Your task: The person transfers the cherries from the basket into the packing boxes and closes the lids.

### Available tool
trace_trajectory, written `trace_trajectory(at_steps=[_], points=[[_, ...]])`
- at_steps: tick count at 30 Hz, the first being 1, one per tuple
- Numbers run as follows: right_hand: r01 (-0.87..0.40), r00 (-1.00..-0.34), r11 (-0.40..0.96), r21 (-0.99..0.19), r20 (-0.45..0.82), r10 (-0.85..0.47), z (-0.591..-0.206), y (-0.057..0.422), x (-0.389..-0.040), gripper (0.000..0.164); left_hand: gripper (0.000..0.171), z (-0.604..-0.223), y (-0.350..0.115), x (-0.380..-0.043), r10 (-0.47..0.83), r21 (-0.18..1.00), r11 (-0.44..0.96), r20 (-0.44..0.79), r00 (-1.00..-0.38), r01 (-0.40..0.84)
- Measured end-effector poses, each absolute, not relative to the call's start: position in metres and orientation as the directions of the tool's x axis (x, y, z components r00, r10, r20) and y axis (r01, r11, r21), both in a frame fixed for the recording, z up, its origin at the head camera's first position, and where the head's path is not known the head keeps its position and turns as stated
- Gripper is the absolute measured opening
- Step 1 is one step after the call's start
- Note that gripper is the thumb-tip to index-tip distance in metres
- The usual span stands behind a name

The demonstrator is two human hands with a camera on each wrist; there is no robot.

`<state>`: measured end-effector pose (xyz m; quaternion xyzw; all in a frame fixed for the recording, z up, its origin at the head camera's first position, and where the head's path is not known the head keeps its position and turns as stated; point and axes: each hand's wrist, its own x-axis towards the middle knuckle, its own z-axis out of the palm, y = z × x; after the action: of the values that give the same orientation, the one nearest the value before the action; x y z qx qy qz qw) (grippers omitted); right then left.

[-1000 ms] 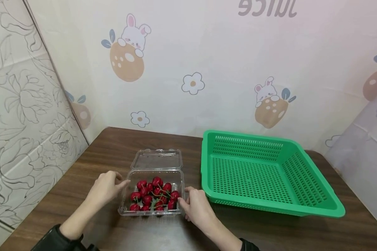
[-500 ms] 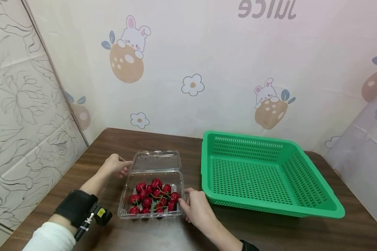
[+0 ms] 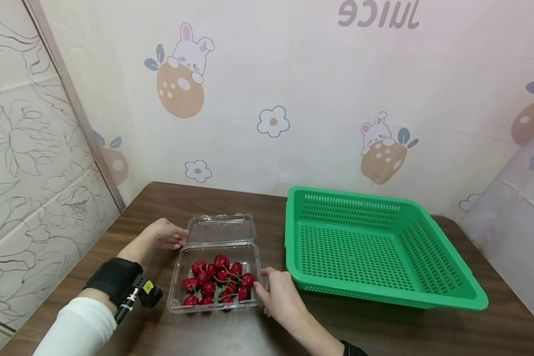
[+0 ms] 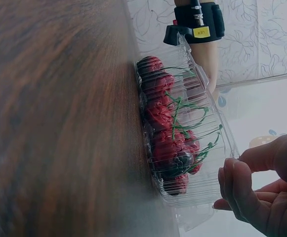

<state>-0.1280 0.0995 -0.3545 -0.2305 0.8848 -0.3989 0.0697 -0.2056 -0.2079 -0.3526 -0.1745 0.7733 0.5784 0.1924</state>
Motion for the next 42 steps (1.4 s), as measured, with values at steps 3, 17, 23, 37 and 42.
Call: trace_trajectory(at_steps=[3,17,23,37,42], points=[[-0.352,-0.885,0.58,-0.734,0.059,-0.462,-0.354,0.099,-0.128,0.031,0.02,-0.351,-0.208,-0.205,-0.05,0.843,0.224,-0.491,-0.869,-0.489],[-0.378,-0.887,0.606,-0.7,0.086,-0.454,-0.351,0.098,-0.129,0.03,0.027,-0.344,-0.21,-0.206,-0.043,0.896,0.195,-0.399,-0.916,-0.4],[-0.434,-0.891,0.718,-0.545,0.141,-0.431,-0.345,0.097,-0.125,0.024,0.027,-0.343,-0.209,-0.201,-0.057,0.927,0.229,-0.293,-0.954,-0.298],[-0.632,-0.773,0.682,-0.367,0.363,-0.521,-0.293,0.104,-0.128,0.016,0.016,-0.333,-0.208,-0.175,-0.082,0.958,0.272,-0.076,-0.994,-0.096],[-0.657,-0.745,0.689,-0.306,0.4,-0.533,-0.271,0.103,-0.135,0.016,0.016,-0.332,-0.207,-0.166,-0.094,0.944,0.329,0.024,-0.995,-0.008]])
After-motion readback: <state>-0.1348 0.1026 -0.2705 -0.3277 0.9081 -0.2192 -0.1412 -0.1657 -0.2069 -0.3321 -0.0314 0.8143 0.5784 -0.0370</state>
